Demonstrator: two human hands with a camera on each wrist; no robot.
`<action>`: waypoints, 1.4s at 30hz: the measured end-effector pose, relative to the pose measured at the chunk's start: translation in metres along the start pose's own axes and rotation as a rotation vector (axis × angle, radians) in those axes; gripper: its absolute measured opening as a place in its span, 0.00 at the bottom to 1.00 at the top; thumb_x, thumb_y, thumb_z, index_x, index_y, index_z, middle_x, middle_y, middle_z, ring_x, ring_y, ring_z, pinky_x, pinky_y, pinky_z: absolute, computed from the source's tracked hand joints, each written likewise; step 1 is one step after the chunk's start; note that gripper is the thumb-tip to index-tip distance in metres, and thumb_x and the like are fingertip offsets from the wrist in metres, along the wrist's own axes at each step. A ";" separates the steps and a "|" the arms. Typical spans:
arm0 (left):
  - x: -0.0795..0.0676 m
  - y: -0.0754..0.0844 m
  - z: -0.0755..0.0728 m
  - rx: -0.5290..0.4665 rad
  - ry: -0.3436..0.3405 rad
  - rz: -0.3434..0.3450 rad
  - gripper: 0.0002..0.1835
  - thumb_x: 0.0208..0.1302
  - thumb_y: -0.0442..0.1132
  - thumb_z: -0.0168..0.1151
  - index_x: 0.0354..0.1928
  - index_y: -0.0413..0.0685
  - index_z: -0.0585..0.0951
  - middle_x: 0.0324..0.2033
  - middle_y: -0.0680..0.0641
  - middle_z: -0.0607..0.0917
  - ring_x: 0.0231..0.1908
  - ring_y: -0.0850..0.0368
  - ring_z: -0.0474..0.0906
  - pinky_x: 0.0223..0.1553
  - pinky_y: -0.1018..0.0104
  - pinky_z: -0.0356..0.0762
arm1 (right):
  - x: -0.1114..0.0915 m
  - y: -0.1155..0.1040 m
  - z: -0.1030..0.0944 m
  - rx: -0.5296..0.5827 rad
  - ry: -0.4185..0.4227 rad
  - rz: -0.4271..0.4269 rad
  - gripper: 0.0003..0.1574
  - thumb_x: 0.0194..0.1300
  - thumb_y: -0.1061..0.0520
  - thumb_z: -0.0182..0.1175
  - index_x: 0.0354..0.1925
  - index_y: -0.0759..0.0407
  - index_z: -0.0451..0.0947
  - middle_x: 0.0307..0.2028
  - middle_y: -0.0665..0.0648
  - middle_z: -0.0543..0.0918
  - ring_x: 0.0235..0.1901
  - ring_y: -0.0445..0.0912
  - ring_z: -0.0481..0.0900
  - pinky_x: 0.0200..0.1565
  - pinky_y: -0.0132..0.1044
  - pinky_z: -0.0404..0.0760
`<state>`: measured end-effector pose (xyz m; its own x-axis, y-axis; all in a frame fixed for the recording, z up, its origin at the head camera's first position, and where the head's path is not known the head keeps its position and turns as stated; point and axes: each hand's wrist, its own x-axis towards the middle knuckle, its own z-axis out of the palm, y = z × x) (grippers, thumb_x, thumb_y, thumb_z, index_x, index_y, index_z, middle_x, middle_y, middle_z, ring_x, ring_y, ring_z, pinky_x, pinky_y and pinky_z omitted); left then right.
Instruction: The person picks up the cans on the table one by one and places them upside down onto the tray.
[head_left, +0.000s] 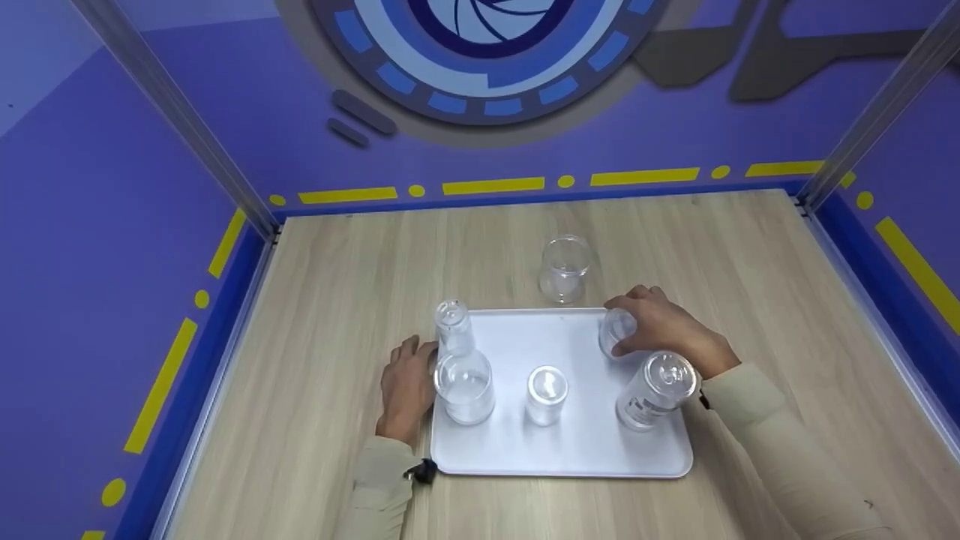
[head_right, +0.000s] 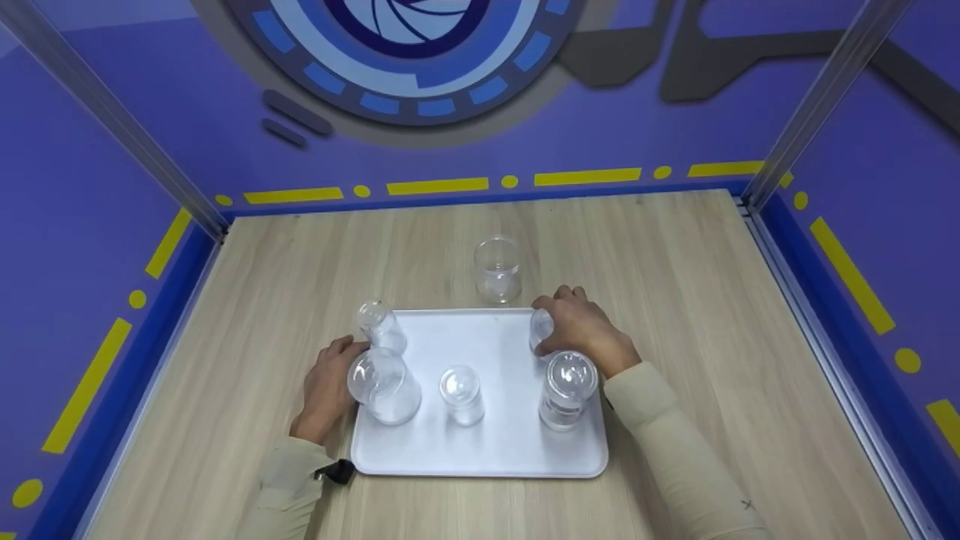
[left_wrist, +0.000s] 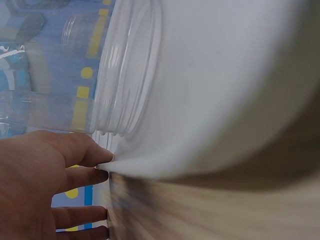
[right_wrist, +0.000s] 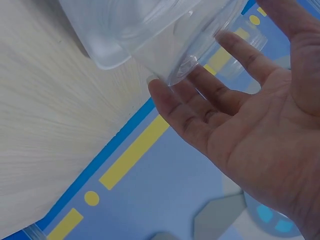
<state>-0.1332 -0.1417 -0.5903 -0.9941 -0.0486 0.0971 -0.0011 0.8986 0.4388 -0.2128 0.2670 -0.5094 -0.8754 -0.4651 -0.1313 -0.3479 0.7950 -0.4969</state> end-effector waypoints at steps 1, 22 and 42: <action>0.000 0.000 0.000 0.001 0.004 0.003 0.19 0.73 0.43 0.65 0.62 0.47 0.86 0.68 0.32 0.76 0.67 0.33 0.73 0.61 0.36 0.76 | 0.000 0.000 0.000 -0.002 -0.003 -0.002 0.45 0.47 0.56 0.85 0.64 0.61 0.81 0.57 0.70 0.78 0.57 0.67 0.72 0.56 0.65 0.78; -0.001 -0.001 0.001 -0.019 -0.018 -0.034 0.20 0.74 0.42 0.64 0.64 0.46 0.85 0.70 0.32 0.75 0.69 0.34 0.70 0.65 0.35 0.72 | 0.004 -0.004 -0.008 0.015 -0.050 0.053 0.44 0.61 0.51 0.80 0.70 0.63 0.76 0.63 0.72 0.75 0.64 0.69 0.71 0.61 0.68 0.75; -0.001 -0.003 0.004 0.005 0.021 -0.005 0.20 0.74 0.47 0.65 0.63 0.48 0.86 0.68 0.33 0.77 0.67 0.35 0.73 0.62 0.36 0.75 | 0.016 -0.013 -0.031 -0.079 -0.002 -0.004 0.40 0.65 0.53 0.76 0.69 0.68 0.76 0.64 0.76 0.74 0.64 0.72 0.71 0.61 0.68 0.76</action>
<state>-0.1328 -0.1424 -0.5949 -0.9916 -0.0618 0.1136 -0.0063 0.9005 0.4348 -0.2322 0.2609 -0.4784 -0.8734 -0.4689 -0.1313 -0.3768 0.8216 -0.4278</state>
